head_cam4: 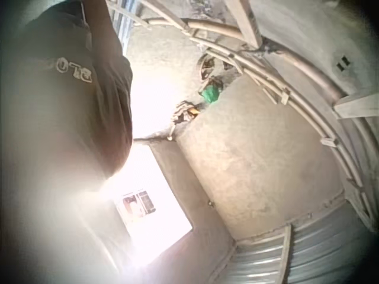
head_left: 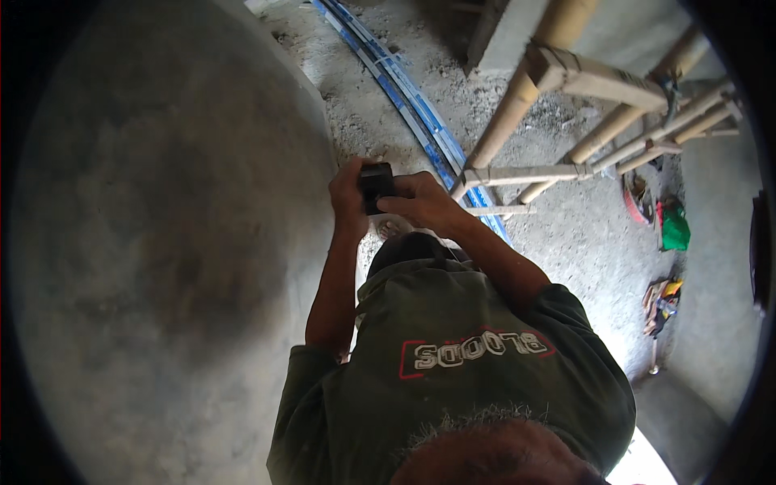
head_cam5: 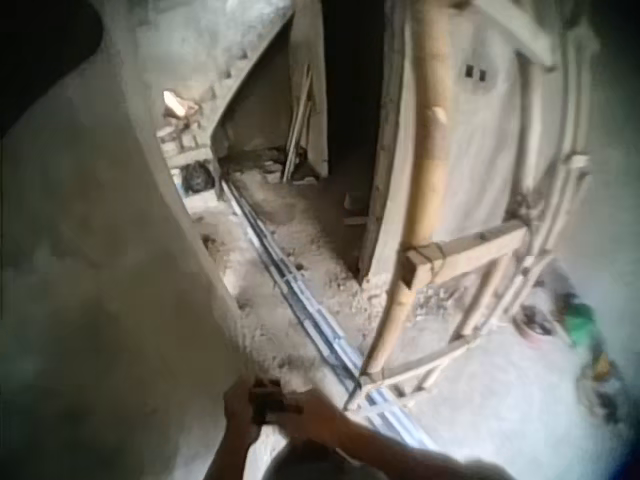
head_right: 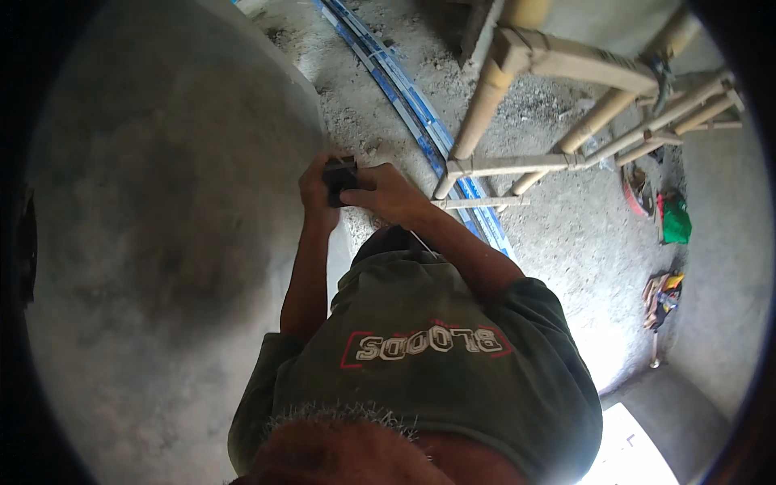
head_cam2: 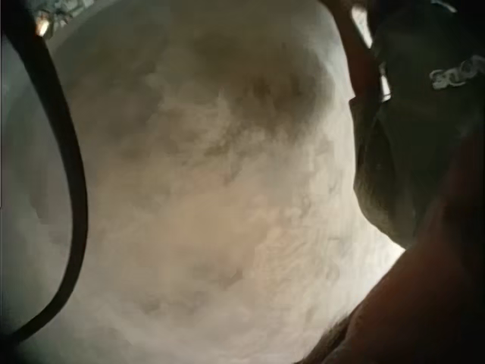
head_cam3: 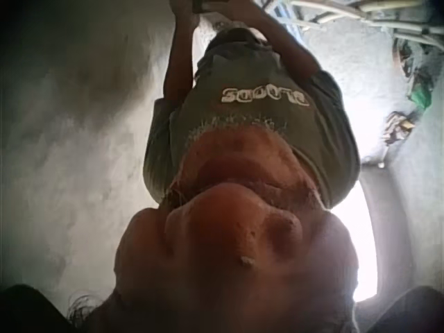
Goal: The person manipulates wires inside a black electrical box using a small screwdriver and pliers while standing on a ladder.
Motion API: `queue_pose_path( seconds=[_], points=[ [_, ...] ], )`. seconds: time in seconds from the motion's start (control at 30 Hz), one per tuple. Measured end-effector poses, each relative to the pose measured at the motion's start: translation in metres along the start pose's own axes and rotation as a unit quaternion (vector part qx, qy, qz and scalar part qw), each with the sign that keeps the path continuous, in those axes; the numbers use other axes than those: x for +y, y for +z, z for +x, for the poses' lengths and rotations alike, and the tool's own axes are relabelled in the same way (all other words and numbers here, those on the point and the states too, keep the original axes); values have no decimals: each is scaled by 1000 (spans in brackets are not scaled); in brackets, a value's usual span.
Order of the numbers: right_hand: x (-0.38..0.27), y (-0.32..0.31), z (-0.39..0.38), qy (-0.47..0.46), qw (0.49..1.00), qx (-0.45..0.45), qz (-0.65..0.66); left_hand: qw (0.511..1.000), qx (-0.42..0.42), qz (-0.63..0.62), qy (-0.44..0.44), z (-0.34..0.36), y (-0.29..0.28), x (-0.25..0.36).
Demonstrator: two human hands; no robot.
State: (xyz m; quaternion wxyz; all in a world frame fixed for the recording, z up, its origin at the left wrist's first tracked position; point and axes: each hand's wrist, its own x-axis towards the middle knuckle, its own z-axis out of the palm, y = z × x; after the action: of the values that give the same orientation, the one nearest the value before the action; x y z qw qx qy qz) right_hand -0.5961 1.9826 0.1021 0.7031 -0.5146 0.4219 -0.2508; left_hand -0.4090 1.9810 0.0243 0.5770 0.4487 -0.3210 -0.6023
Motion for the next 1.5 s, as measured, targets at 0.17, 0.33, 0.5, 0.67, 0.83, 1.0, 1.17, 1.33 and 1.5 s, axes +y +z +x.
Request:
queue_pose_path(
  seconds=[0.17,0.33,0.5,0.67,0.83,1.0,1.17,1.33,1.5],
  points=[
    [4,17,79,-105,987,-39,-115,996,68,-38,-53,-16,-45,52],
    [-23,40,122,-123,958,-146,-212,999,-16,-30,-23,-13,-82,58],
    [-33,31,174,-102,930,-204,-287,998,34,-54,-7,17,-89,67],
    [-59,-53,247,-82,979,-121,-142,994,55,-76,-64,89,-94,63],
    [-63,-182,341,26,998,59,-29,988,6,-118,-98,196,-85,44],
    [28,-325,438,123,964,136,-192,988,2,-107,-115,333,-49,82],
    [8,-346,481,-5,888,76,-453,992,58,-82,-79,413,-47,129],
    [-8,-336,529,-14,861,139,-489,987,50,-98,-117,509,-44,154],
    [-2,-331,558,13,925,133,-357,984,28,-143,-105,616,-47,164]
  ],
)
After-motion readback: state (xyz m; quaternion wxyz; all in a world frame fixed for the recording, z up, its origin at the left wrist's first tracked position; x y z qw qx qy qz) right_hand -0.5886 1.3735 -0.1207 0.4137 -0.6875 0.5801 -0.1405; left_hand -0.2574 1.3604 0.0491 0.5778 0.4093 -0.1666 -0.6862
